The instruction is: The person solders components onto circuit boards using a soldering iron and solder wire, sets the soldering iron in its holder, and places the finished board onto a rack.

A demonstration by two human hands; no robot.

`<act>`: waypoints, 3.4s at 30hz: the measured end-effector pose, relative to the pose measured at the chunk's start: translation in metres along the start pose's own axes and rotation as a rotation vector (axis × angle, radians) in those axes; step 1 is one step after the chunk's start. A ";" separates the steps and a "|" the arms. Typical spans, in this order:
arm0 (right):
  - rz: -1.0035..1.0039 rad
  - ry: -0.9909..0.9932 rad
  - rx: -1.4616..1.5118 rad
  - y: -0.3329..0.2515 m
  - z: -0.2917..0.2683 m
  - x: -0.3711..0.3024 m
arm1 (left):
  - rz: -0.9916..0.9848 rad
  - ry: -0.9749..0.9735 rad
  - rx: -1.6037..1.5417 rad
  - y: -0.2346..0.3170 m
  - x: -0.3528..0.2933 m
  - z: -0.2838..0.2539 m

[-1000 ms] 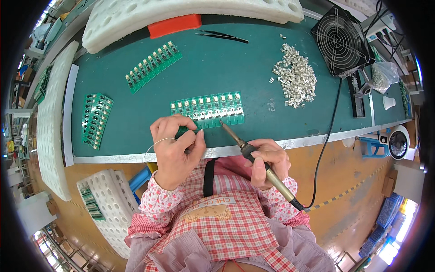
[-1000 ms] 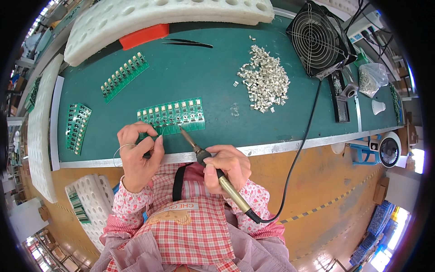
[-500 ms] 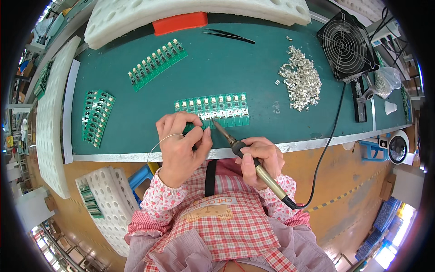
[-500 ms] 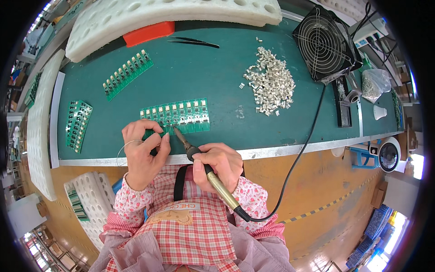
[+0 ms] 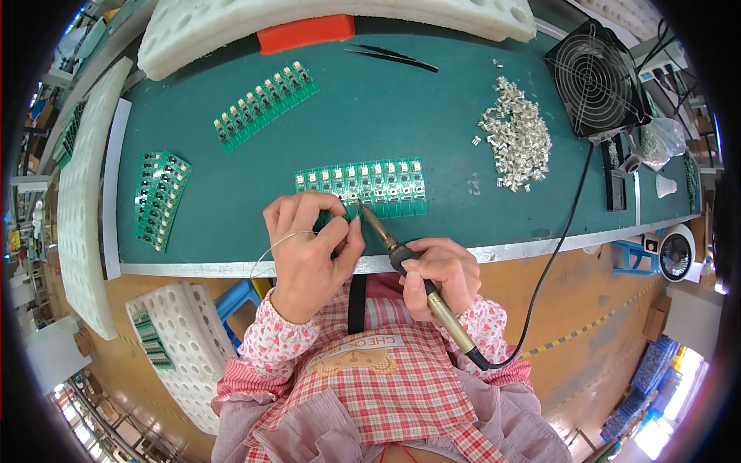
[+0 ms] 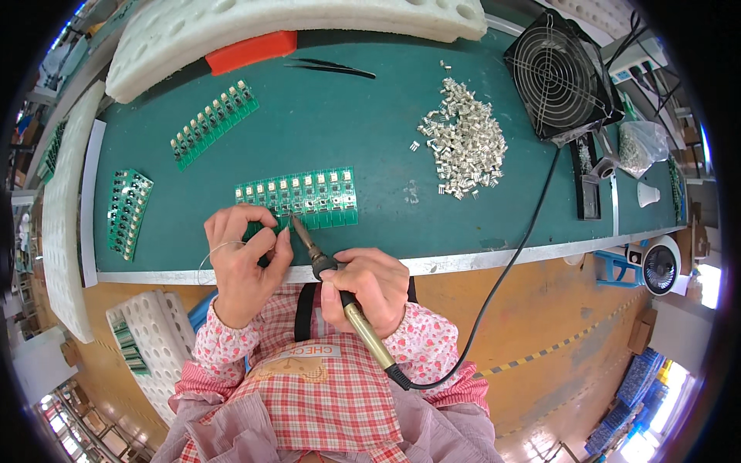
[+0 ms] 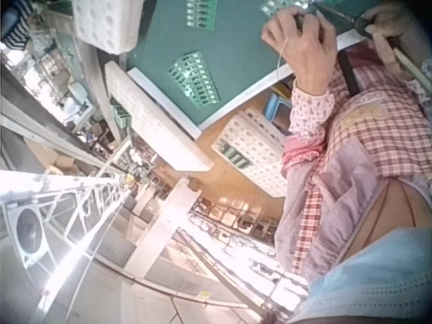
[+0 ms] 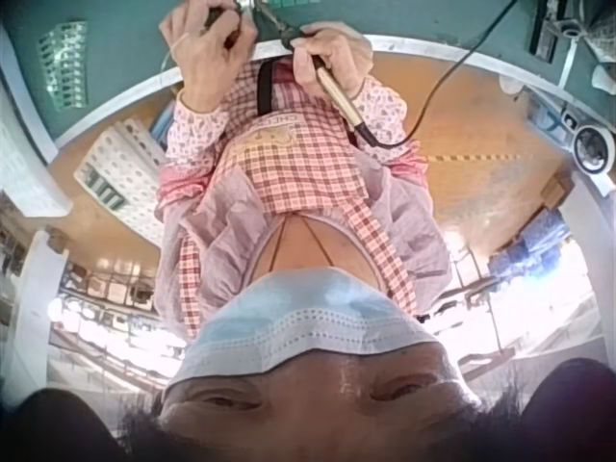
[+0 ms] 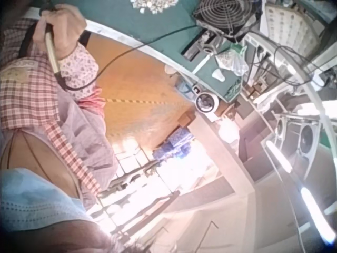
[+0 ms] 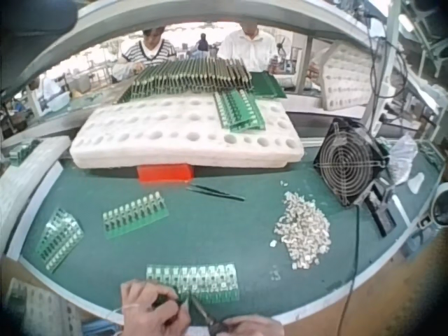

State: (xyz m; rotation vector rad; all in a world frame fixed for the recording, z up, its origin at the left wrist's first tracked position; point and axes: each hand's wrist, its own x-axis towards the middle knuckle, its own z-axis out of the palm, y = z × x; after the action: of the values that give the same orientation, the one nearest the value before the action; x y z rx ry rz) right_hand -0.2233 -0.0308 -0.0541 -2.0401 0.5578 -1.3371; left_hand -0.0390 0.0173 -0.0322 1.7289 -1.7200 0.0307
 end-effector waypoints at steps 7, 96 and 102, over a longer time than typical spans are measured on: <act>-0.045 0.053 0.019 -0.001 -0.004 -0.009 | -0.006 0.000 -0.053 -0.003 -0.004 -0.014; -0.099 -0.015 -0.032 -0.002 0.013 0.005 | -0.069 -0.008 -0.105 -0.013 -0.017 -0.020; -0.114 0.025 0.016 -0.005 0.004 -0.005 | -0.134 -0.016 -0.174 -0.018 -0.024 -0.025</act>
State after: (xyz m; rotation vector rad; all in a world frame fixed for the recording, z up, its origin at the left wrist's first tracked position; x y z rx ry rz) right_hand -0.2217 -0.0234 -0.0549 -2.0714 0.4459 -1.4309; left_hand -0.0145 0.0480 -0.0326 1.7142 -1.5654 -0.1874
